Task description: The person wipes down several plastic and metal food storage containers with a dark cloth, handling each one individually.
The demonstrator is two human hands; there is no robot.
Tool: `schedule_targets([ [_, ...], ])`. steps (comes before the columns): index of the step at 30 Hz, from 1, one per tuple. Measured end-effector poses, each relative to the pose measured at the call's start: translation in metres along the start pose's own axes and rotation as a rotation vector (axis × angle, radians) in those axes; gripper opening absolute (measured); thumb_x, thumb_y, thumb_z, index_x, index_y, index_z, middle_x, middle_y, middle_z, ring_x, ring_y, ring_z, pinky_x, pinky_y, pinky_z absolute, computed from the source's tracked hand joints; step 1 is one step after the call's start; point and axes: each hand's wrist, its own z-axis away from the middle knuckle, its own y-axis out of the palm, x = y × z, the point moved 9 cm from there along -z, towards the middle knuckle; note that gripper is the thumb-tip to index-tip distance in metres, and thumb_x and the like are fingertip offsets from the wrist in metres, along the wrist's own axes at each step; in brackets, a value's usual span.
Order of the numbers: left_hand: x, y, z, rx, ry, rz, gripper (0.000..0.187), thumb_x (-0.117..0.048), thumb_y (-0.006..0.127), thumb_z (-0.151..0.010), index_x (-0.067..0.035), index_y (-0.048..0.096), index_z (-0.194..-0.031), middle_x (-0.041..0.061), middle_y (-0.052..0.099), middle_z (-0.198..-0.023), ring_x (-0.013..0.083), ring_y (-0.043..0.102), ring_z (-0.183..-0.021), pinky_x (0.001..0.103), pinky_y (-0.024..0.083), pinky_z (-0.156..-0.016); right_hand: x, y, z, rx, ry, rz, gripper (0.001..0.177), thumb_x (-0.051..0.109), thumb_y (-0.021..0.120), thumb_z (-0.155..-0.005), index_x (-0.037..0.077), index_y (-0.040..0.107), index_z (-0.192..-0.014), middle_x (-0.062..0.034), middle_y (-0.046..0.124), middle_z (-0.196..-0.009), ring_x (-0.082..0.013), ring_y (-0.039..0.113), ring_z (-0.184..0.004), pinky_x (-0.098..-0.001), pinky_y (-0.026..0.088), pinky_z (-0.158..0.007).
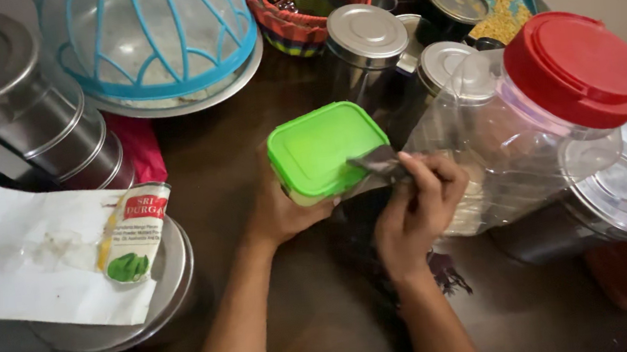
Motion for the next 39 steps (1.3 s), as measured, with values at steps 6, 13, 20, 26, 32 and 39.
schedule_targets([
  [6,-0.002,-0.001,0.0,-0.04,-0.021,0.063,0.103,-0.011,0.093,-0.068,-0.002,0.032,-0.151,0.014,0.051,-0.14,0.0263,0.054,-0.132,0.042,0.046,-0.115,0.001,-0.024,-0.035,-0.176,0.089,-0.249,0.018,-0.007,0.059,-0.112,0.001,0.049,-0.123,-0.0099,0.056,-0.122,-0.0179,0.058,-0.112,-0.0279,0.051,-0.101],
  [13,-0.009,-0.003,-0.005,-0.069,-0.035,-0.006,0.101,-0.011,0.09,-0.066,-0.001,0.032,-0.148,0.014,0.056,-0.134,0.0273,0.06,-0.125,0.04,0.051,-0.109,0.044,0.02,-0.098,0.311,-0.119,-0.127,0.021,0.012,0.06,-0.113,0.003,0.056,-0.131,-0.0117,0.06,-0.133,-0.026,0.059,-0.123,-0.0368,0.047,-0.111],
  [20,0.014,-0.005,-0.001,-0.06,-0.18,-0.018,0.096,-0.024,0.095,-0.062,-0.004,0.043,-0.14,0.015,0.062,-0.127,0.0282,0.066,-0.116,0.042,0.057,-0.098,0.056,0.07,-0.075,0.868,-0.251,-0.075,0.05,0.036,0.046,-0.107,0.004,0.054,-0.144,-0.0157,0.052,-0.155,-0.0371,0.047,-0.147,-0.0476,0.034,-0.125],
  [26,0.032,-0.01,0.007,-0.037,-0.213,-0.097,0.098,-0.041,0.091,-0.065,-0.001,0.042,-0.139,0.021,0.057,-0.129,0.0347,0.062,-0.118,0.045,0.053,-0.096,0.071,0.11,-0.027,1.092,-0.433,0.098,0.065,0.042,0.049,-0.102,-0.002,0.045,-0.15,-0.0167,0.043,-0.16,-0.0375,0.035,-0.15,-0.0513,0.029,-0.12],
  [32,0.014,0.002,0.001,0.027,0.029,-0.501,0.091,-0.03,0.089,-0.075,-0.002,0.044,-0.148,0.025,0.051,-0.145,0.0404,0.057,-0.13,0.048,0.05,-0.107,0.059,0.127,-0.031,1.076,-0.384,0.155,0.061,0.04,0.046,-0.104,0.0,0.046,-0.15,-0.0152,0.042,-0.162,-0.0348,0.036,-0.151,-0.0458,0.03,-0.121],
  [39,-0.007,-0.006,-0.003,-0.094,-0.069,-0.182,0.097,-0.027,0.093,-0.069,0.0,0.039,-0.145,0.02,0.06,-0.135,0.0348,0.065,-0.123,0.043,0.054,-0.102,0.002,0.119,-0.041,1.034,-0.219,0.331,0.062,0.035,0.043,-0.103,-0.004,0.042,-0.15,-0.0209,0.038,-0.16,-0.0382,0.033,-0.149,-0.0479,0.026,-0.119],
])
